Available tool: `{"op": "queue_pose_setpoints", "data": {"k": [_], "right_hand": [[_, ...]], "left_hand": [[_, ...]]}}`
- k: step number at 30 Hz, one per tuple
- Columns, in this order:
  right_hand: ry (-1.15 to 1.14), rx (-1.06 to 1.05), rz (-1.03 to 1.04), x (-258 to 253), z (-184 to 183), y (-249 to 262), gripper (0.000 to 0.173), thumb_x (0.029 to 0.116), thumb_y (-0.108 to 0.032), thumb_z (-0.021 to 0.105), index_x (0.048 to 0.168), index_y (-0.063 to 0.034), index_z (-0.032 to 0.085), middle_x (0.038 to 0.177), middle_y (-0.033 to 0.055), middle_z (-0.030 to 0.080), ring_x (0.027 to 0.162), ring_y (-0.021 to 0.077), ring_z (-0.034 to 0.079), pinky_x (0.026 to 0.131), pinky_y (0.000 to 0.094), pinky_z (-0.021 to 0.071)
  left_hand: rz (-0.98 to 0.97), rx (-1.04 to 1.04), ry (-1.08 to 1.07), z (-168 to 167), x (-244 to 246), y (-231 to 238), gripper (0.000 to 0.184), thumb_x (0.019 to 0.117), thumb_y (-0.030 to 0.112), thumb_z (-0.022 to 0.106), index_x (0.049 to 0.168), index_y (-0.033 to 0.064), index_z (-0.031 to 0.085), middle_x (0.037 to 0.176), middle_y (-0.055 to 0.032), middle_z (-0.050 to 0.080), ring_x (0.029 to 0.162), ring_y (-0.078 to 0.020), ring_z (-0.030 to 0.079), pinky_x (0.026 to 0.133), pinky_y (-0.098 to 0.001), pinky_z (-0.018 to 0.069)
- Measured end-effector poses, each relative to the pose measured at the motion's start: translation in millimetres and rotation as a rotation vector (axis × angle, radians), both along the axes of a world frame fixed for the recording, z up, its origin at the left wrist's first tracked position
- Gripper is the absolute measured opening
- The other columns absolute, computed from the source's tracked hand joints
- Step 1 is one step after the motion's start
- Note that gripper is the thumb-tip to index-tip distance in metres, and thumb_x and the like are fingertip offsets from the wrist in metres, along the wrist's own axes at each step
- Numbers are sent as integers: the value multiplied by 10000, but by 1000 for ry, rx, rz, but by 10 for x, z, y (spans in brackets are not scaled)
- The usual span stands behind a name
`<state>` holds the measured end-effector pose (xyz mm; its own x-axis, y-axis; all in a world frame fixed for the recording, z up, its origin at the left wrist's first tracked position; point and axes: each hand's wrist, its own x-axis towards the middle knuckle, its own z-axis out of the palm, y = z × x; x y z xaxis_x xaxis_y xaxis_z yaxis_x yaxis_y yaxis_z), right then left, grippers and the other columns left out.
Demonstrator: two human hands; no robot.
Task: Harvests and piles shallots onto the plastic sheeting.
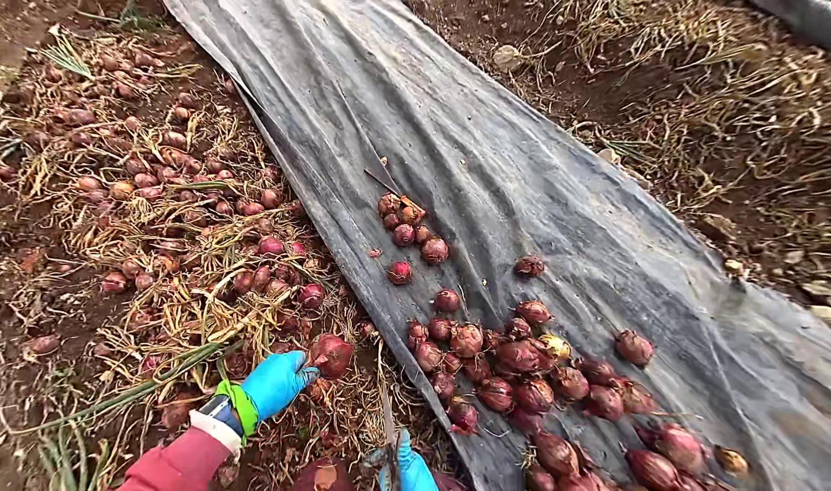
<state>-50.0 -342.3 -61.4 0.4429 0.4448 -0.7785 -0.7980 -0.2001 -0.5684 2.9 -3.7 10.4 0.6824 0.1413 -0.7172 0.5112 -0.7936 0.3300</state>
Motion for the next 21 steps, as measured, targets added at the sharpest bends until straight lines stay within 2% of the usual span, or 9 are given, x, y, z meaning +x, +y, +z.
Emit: {"op": "queue_pose_setpoints", "data": {"k": [2, 5, 8, 10, 13, 15, 17, 19, 21], "right_hand": [[-96, 137, 69, -54, 160, 61, 806, 1022, -696, 271, 1134, -17, 689, 665, 68, 632, 499, 177, 591, 473, 361, 548], [-270, 315, 44, -122, 535, 56, 716, 890, -773, 548, 834, -67, 649, 616, 42, 626, 459, 165, 586, 442, 334, 538], [-451, 331, 162, -348, 759, -149, 882, 829, -924, 343, 877, -99, 651, 632, 43, 631, 475, 170, 592, 446, 344, 536], [-488, 243, 317, -459, 881, -307, 909, 902, -881, 211, 862, -98, 672, 608, 51, 614, 466, 180, 578, 451, 370, 526], [-490, 197, 373, -631, 996, -564, 889, 958, -812, 193, 878, -92, 707, 566, 48, 589, 432, 173, 551, 427, 371, 505], [-510, 164, 318, -707, 938, -615, 915, 976, -787, 145, 948, -74, 717, 586, 61, 594, 441, 186, 559, 431, 383, 522], [-506, 94, 466, -718, 827, -604, 914, 957, -811, 156, 968, -89, 717, 635, 60, 622, 488, 190, 588, 489, 398, 543], [-546, 83, 622, -647, 817, -550, 900, 902, -875, 220, 847, -107, 686, 646, 43, 643, 518, 181, 616, 526, 404, 553], [-597, 88, 585, -495, 894, -481, 906, 872, -907, 223, 758, -122, 660, 624, 38, 648, 506, 175, 628, 504, 395, 558]], "left_hand": [[-58, -117, -109, 306, -396, -311, 657, 923, 715, 589, 1017, 73, 685, 839, -117, 672, 827, -288, 677, 799, -545, 552], [-154, -329, -143, 597, -900, -723, 674, 942, 705, 568, 885, 40, 660, 720, -101, 613, 699, -259, 627, 686, -516, 523], [-292, -444, -50, 878, -1255, -904, 607, 982, 637, 554, 830, 56, 644, 688, -66, 583, 659, -212, 599, 647, -470, 502], [-433, -286, 2, 1096, -1376, -937, 573, 998, 595, 574, 870, 44, 664, 743, -118, 626, 725, -287, 634, 694, -546, 514], [-420, 59, -37, 1340, -1548, -955, 528, 1003, 593, 567, 993, 82, 697, 905, -143, 710, 907, -347, 698, 833, -607, 536], [-259, 86, -154, 1376, -1591, -1020, 496, 1009, 568, 575, 1023, 90, 707, 918, -127, 709, 915, -311, 693, 854, -562, 538], [-254, 54, -197, 1385, -1638, -1260, 510, 1024, 575, 532, 1037, 90, 690, 920, -127, 704, 908, -313, 694, 841, -569, 543], [-435, 8, -104, 1370, -1630, -1607, 512, 1054, 538, 473, 1051, 68, 678, 968, -160, 713, 953, -365, 702, 846, -625, 543], [-521, -32, -81, 1242, -1527, -1765, 491, 1075, 509, 448, 1063, 76, 677, 1003, -165, 719, 986, -377, 703, 858, -641, 539]]}}
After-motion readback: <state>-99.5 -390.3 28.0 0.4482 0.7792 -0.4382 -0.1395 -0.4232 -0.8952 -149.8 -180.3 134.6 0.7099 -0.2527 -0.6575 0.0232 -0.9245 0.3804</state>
